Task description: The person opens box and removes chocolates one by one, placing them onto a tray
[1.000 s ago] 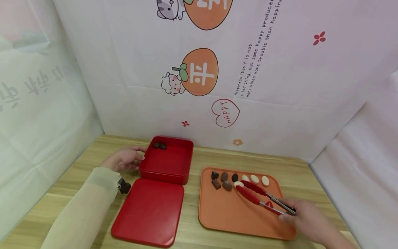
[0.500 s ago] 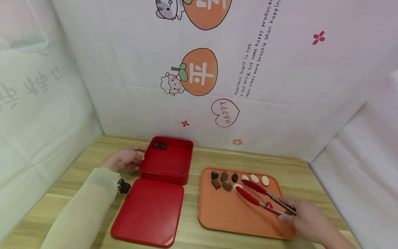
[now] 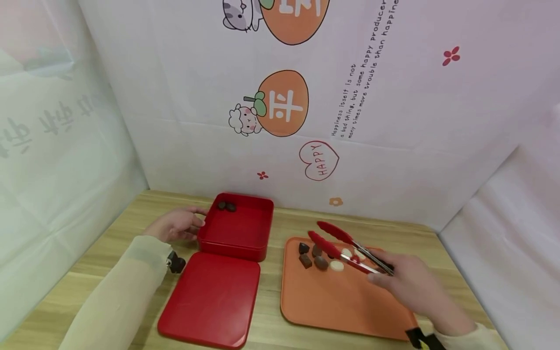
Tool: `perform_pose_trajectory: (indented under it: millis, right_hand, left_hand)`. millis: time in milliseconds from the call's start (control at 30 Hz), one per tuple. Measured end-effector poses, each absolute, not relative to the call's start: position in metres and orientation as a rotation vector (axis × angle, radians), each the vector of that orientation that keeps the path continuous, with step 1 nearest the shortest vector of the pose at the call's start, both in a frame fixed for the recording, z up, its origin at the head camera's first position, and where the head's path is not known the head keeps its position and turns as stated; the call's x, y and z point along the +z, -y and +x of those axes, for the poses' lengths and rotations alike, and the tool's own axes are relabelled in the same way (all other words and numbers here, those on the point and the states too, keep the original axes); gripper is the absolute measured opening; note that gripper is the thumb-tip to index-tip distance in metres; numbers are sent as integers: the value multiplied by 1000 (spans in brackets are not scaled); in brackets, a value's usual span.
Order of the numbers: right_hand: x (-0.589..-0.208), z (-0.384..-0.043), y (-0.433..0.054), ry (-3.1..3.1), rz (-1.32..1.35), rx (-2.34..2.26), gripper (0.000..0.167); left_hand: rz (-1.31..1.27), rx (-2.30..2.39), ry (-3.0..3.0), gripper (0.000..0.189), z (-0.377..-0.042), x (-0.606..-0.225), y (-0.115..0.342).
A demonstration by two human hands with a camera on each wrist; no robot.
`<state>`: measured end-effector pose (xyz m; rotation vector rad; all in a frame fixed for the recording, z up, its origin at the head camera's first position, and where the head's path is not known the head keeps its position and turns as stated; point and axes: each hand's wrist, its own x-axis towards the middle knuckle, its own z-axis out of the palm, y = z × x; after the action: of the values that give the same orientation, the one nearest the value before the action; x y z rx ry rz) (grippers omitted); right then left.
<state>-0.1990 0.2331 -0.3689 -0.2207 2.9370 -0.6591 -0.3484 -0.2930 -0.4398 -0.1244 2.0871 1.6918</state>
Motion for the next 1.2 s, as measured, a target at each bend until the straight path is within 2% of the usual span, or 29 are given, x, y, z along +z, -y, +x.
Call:
perform_pose_trajectory:
  millis: [200, 500, 733, 1200]
  right_hand:
    - [-358, -226, -167, -3003, -373, -615, 63]
    - [-370, -272, -79, -3016, -523, -454, 50]
    - [-374, -303, -32, -3026, -567, -361, 18]
    - [-378, -338, 14, -2928, -383, -392, 19]
  left_hand:
    - [-109, 1688, -2091, 58, -348, -440, 294]
    - [-112, 1703, -2081, 56, -348, -440, 296]
    - [-107, 1709, -2071, 57, -348, -440, 295]
    - [-102, 1709, -2073, 57, -351, -444, 298]
